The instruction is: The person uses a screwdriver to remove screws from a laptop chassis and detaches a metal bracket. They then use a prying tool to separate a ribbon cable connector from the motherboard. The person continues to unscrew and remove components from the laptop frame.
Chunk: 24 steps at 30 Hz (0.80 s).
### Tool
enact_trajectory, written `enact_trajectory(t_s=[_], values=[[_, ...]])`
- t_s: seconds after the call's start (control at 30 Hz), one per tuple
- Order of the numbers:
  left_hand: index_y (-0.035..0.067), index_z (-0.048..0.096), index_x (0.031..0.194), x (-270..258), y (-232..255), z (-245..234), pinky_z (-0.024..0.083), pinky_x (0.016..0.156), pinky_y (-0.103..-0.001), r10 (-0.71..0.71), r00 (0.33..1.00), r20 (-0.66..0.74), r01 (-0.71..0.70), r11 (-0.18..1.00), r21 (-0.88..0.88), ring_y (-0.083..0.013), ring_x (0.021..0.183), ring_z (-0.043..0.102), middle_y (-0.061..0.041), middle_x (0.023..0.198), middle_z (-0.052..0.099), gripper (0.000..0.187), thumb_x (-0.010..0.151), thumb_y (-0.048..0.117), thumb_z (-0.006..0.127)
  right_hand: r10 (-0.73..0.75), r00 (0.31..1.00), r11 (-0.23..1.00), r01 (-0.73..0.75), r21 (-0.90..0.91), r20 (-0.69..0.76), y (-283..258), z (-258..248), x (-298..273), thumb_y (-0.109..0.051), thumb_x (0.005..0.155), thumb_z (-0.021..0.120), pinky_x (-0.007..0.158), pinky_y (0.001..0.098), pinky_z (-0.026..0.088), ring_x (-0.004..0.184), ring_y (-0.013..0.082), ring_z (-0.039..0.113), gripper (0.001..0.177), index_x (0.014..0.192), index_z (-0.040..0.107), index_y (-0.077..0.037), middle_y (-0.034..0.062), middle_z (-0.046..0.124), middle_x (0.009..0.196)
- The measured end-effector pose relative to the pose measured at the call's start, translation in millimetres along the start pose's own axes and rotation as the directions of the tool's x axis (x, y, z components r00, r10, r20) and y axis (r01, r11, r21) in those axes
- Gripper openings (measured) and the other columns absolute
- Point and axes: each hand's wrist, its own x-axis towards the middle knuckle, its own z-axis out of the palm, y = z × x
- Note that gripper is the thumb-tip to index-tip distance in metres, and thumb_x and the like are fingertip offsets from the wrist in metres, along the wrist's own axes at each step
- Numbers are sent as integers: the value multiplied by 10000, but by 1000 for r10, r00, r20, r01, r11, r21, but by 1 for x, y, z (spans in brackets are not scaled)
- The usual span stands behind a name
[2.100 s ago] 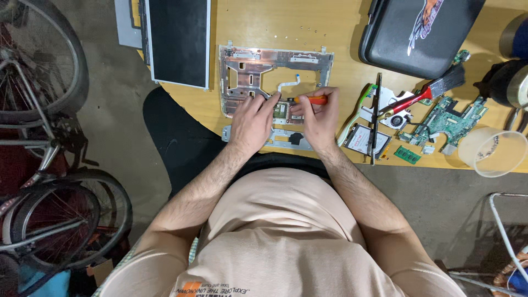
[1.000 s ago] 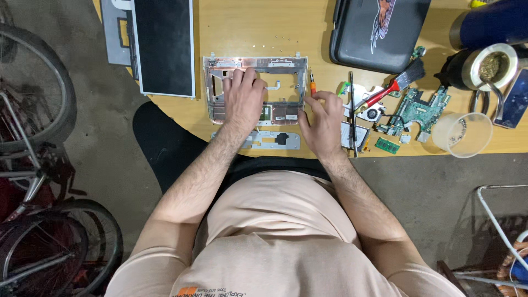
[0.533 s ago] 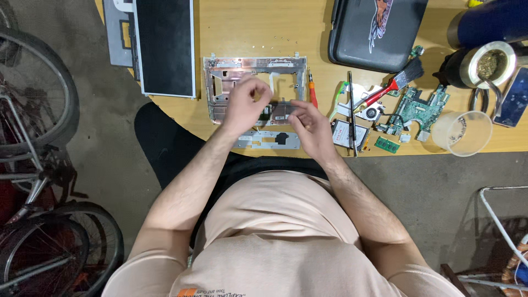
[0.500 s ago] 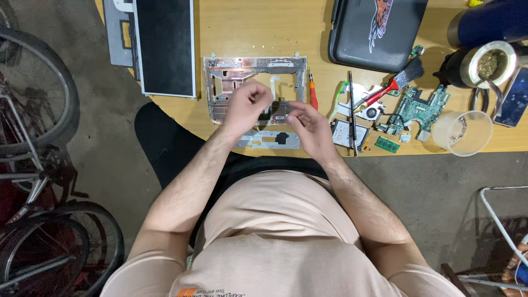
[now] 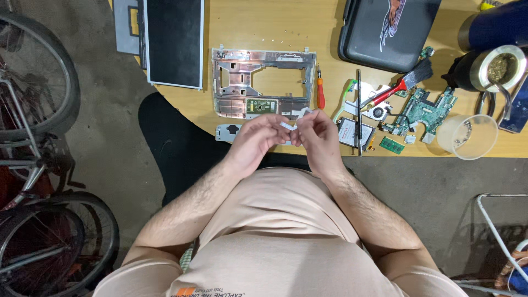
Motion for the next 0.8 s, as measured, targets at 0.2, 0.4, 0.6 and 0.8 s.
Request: enact_trajectory(t_s=[0.2,0.4,0.6,0.8], values=[[-20,710,1063,-11,5,34,586,776,-238,123,985,-118,-107,985,135,-155,807,734,-107,897,734,139,943,47,730,-4,1000,990,4,138,-1,2,4,-9,-63,1017,578,600,294,626,670,217,707,98,958,555,12,87,530,706],[-71,730,1110,-23,15,48,619,757,-302,213,970,-120,-177,951,252,-153,808,693,-169,946,738,175,947,-51,671,-158,987,982,155,103,19,-2,3,-25,-23,990,623,580,333,627,656,250,726,109,971,530,29,128,564,670],[-40,758,1080,-21,8,52,606,768,-222,314,948,-54,-251,840,481,-110,819,710,-112,964,700,224,868,4,814,-282,957,959,281,-30,-69,14,-19,-20,57,998,612,596,328,621,654,199,719,66,988,547,51,148,657,667],[2,763,976,-9,4,52,558,916,-333,363,931,-35,-282,777,562,-180,1024,662,-124,983,692,72,975,46,706,-215,976,976,215,-25,24,-9,-17,-32,37,943,694,703,353,616,732,222,751,102,978,599,25,177,721,780]])
